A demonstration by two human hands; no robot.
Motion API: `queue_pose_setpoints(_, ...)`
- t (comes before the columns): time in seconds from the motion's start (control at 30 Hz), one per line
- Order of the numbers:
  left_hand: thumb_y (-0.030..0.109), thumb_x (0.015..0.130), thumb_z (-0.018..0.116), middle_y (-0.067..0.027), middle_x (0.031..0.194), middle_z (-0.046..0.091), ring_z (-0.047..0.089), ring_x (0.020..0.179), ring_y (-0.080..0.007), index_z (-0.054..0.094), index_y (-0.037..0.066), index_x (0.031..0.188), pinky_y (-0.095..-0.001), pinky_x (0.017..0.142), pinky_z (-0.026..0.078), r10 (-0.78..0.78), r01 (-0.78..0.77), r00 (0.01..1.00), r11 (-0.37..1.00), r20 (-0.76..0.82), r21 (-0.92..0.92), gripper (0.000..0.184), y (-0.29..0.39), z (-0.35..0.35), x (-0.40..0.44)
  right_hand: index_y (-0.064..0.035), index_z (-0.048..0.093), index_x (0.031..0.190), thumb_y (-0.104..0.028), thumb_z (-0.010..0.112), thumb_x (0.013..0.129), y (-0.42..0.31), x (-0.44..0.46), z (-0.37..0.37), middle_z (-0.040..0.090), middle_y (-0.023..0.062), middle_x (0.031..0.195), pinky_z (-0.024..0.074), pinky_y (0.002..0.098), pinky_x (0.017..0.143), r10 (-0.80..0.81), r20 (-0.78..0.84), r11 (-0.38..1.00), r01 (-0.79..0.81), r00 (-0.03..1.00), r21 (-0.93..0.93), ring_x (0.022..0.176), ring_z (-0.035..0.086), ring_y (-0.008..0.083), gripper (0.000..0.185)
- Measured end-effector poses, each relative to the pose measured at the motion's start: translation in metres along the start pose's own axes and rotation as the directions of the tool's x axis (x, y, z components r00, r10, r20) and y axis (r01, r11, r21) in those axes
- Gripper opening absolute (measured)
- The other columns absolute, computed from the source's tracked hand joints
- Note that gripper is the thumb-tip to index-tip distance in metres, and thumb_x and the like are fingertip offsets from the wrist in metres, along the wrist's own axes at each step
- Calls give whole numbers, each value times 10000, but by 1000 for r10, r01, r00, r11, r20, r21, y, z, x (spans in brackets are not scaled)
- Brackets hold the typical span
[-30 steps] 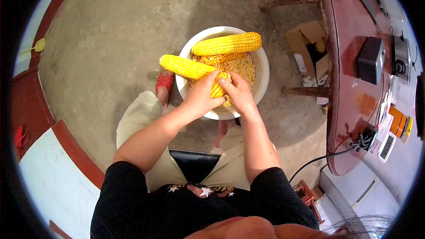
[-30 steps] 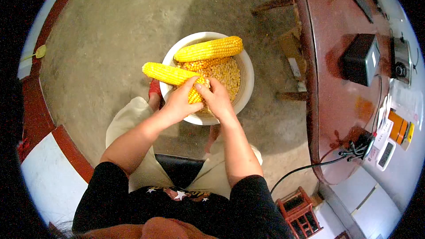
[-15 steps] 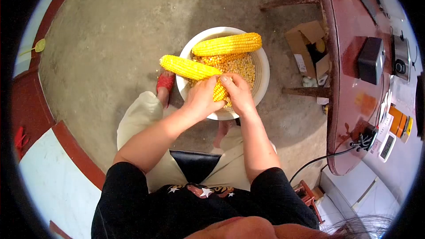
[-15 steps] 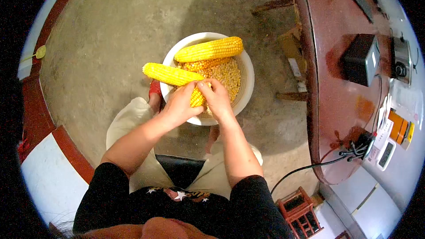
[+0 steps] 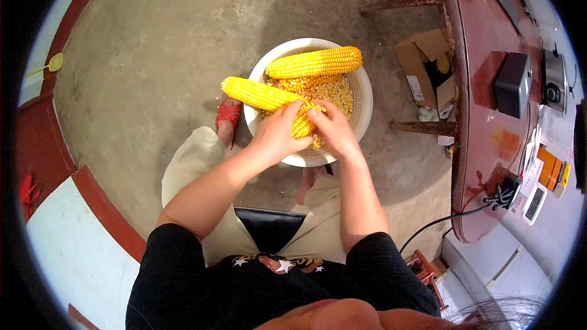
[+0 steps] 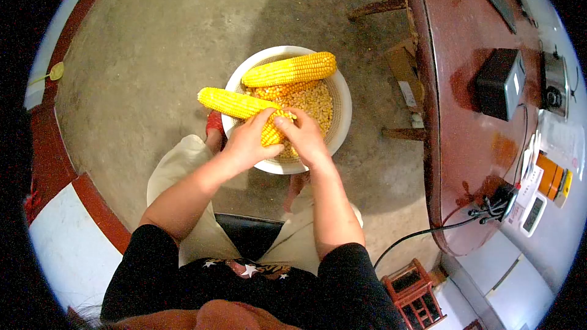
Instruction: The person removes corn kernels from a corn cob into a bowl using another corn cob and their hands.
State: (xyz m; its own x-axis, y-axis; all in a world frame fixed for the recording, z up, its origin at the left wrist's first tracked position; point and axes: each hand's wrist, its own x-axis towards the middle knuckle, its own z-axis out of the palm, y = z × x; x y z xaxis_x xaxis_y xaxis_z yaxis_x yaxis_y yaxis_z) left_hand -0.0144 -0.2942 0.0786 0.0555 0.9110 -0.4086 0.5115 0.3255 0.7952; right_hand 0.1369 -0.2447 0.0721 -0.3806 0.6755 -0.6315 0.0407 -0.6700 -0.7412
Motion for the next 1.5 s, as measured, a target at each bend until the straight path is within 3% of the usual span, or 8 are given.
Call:
queue_pose_setpoints(0.1,310,688,705,-250,1203,492,504,1110,-372,349,0,1315,-401,933,414,26,-26,1000,995,-3,101,784,-1,1,0,57,477,1203,-286,641,828,9,3,0,591,143,1054,449,311,829,-59,-70,963,38,996,-269,938,563,190,534)
queue_pose_setpoints(0.37,271,691,719,-240,1242,471,482,1155,-349,344,3,1325,-393,972,388,108,-107,993,994,53,-31,783,-4,-4,3,-47,528,1115,-182,629,852,7,2,-20,602,71,965,493,303,725,3,132,963,-38,991,265,867,586,160,312)
queue_pose_setpoints(0.43,261,673,715,-233,1186,492,507,1096,-364,350,2,1321,-388,944,404,127,-108,991,944,43,-313,788,-4,-6,6,-47,539,1100,-178,631,850,-2,0,-25,601,50,955,492,294,727,51,175,948,-102,983,303,861,585,152,296)
queue_pose_setpoints(0.63,260,661,727,-229,1174,490,514,1067,-375,357,24,1325,-397,930,412,143,-143,990,990,-6,15,796,-7,-3,3,-21,557,1094,-268,568,892,0,1,-9,593,28,907,475,257,686,-14,66,989,4,998,145,814,565,113,319)
queue_pose_setpoints(1.1,253,673,709,-225,1151,510,510,1074,-370,365,41,1305,-411,912,416,190,-193,978,981,-85,-33,750,-10,1,6,36,492,1216,-184,537,902,2,0,-9,575,94,1096,465,298,856,-14,74,955,-8,997,296,985,557,165,385)
queue_pose_setpoints(1.2,268,676,707,-227,1151,508,517,1063,-373,370,44,1300,-413,901,424,136,-134,990,990,-42,52,744,0,-5,3,33,502,1206,-183,580,876,4,2,-8,584,96,1054,467,299,833,-49,82,977,31,995,212,957,555,152,402)
queue_pose_setpoints(1.27,278,678,706,-229,1150,508,520,1057,-374,371,46,1299,-415,895,428,66,-68,998,991,20,116,743,2,-7,1,29,511,1198,-182,620,851,14,8,-10,590,91,1021,468,290,804,-102,1,983,101,995,-152,928,554,140,420)
queue_pose_setpoints(1.5,295,677,710,-230,1150,508,521,1054,-380,357,42,1316,-411,900,429,197,-197,980,980,-30,-6,772,-13,-1,5,20,508,1203,-173,627,847,4,1,-15,588,83,1033,473,275,783,-44,110,994,32,993,101,905,561,132,422)
